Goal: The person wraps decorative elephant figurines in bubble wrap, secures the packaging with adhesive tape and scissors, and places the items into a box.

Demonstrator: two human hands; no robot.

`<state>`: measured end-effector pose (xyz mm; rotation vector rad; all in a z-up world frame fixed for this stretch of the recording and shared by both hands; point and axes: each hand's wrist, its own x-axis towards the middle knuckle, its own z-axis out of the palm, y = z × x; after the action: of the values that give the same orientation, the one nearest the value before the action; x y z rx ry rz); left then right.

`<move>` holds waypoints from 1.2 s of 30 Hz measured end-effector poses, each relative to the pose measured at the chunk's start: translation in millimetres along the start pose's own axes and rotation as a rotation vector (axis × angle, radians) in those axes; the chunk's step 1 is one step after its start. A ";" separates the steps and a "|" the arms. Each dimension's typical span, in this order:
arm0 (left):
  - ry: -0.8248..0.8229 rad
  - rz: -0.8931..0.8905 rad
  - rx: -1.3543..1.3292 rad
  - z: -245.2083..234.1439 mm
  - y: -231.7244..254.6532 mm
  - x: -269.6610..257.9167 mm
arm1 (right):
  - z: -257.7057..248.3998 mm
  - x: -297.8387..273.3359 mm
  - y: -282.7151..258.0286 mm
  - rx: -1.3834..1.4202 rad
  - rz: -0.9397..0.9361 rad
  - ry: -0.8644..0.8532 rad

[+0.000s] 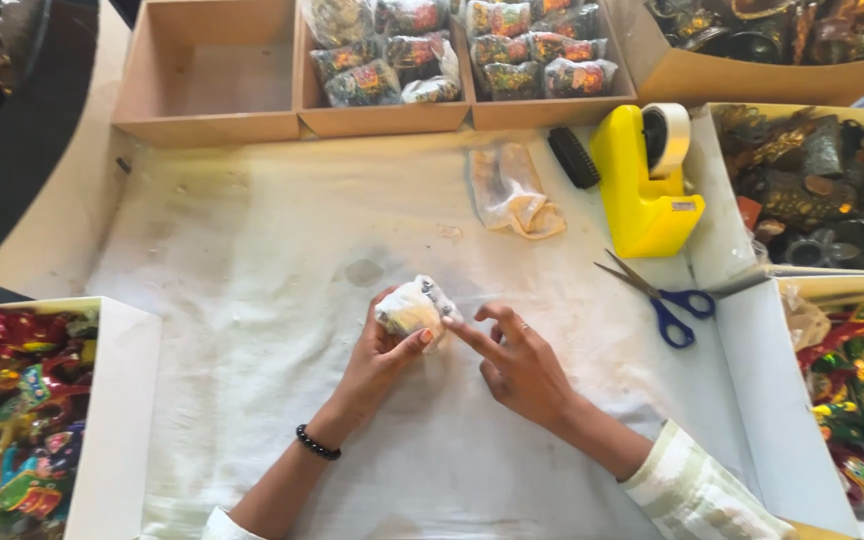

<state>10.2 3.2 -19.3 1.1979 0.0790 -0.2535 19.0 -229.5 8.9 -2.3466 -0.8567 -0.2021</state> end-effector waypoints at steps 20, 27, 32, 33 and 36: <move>0.301 0.556 1.028 27.5 11.4 -20.1 | -175.3 45.0 170.8 -0.342 0.585 0.520; 0.228 0.423 0.935 22.2 9.5 -16.1 | -159.9 56.9 165.3 -0.106 0.889 0.432; 0.247 0.444 0.977 18.1 3.1 -11.2 | -164.5 59.4 158.3 -0.123 0.726 0.508; 0.238 0.441 0.983 18.1 3.8 -11.2 | -164.3 60.2 155.9 -0.119 0.735 0.511; 0.237 0.431 0.929 19.7 5.6 -10.0 | -166.9 63.3 148.8 -0.210 0.699 0.509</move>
<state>0.4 -11.7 -5.0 2.1236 -0.1076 0.2745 172.3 -385.3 87.4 -2.4601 0.2448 -0.5725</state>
